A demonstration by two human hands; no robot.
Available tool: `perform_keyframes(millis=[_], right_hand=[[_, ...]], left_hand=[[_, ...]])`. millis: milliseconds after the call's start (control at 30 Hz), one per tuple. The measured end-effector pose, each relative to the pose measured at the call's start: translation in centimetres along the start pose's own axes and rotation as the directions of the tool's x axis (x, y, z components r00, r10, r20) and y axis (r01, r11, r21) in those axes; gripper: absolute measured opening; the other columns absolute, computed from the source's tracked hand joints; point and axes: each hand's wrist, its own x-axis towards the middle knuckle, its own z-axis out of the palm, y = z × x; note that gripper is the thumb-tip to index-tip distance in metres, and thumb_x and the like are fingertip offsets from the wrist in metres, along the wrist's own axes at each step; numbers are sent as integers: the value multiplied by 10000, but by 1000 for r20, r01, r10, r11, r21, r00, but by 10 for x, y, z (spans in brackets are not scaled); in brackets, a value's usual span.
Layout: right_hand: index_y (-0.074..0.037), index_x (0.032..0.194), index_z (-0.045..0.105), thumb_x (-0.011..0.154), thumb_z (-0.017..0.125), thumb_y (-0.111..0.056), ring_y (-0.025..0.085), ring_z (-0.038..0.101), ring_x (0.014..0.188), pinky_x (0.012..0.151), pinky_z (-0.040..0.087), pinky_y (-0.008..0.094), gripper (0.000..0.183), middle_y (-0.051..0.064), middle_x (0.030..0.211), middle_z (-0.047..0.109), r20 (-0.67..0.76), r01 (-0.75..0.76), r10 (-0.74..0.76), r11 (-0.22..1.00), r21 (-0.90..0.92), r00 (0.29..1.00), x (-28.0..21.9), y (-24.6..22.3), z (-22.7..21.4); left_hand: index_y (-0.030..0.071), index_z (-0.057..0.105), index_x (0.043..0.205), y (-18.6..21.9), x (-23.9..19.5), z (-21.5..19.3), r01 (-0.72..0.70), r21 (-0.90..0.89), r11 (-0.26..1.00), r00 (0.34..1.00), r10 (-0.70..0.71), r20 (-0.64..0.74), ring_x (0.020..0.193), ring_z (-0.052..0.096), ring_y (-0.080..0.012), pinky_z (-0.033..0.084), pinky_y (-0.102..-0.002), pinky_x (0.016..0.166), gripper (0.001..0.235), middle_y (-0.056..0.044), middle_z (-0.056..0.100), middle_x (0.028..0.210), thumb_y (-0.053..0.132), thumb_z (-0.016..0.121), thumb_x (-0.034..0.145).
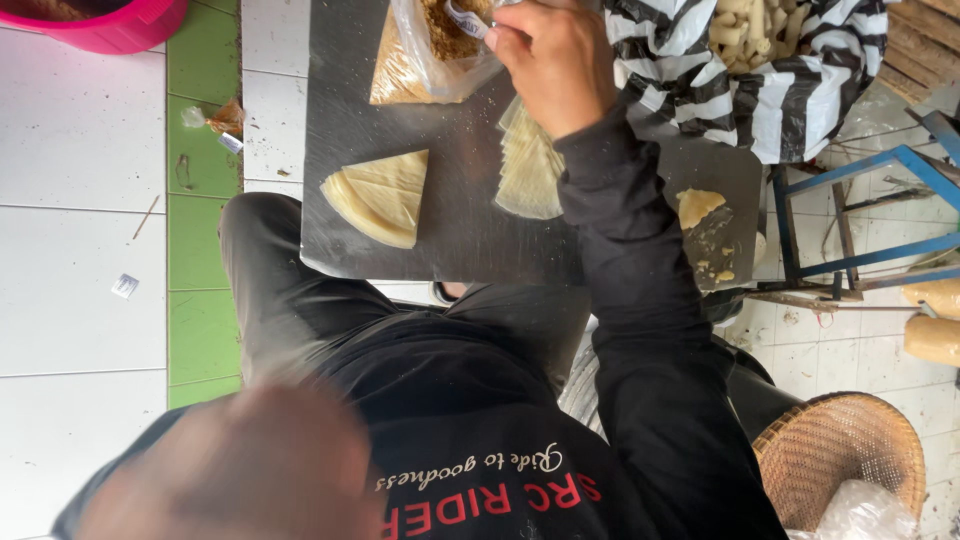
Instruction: The person folds triangular spring roll wrappers, adds a small amount of granular filling, and seals each one by hand. Completed rolls are stacked on the metal table.
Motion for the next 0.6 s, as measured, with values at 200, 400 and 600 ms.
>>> perform_keyframes(millis=[200, 400, 600], right_hand=[[-64, 931, 794, 876, 856, -181, 336, 668, 843, 774, 517, 467, 144, 156, 873, 680, 48, -27, 33, 993, -118, 998, 15, 8, 28], [-69, 908, 731, 894, 800, -108, 280, 685, 827, 819, 531, 445, 80, 108, 860, 704, 120, -30, 41, 995, -97, 992, 18, 21, 37], [-25, 983, 659, 974, 708, -28, 243, 702, 823, 862, 558, 403, 50, 119, 928, 707, 252, 41, -13, 993, -106, 968, 26, 43, 36]], left_hand=[[-2, 650, 1006, -115, -67, 79, 348, 85, 934, 882, -295, -366, 870, 709, -236, 561, -331, 782, 88, -106, 699, 977, 49, 720, 987], [-7, 647, 982, -172, -67, 102, 371, 246, 896, 903, -286, -320, 891, 715, -290, 567, -366, 774, 135, -122, 719, 1012, 101, 729, 980], [9, 672, 974, -191, -67, 106, 290, 393, 873, 950, -214, -226, 861, 702, -300, 551, -387, 748, 168, -117, 716, 983, 167, 729, 969]])
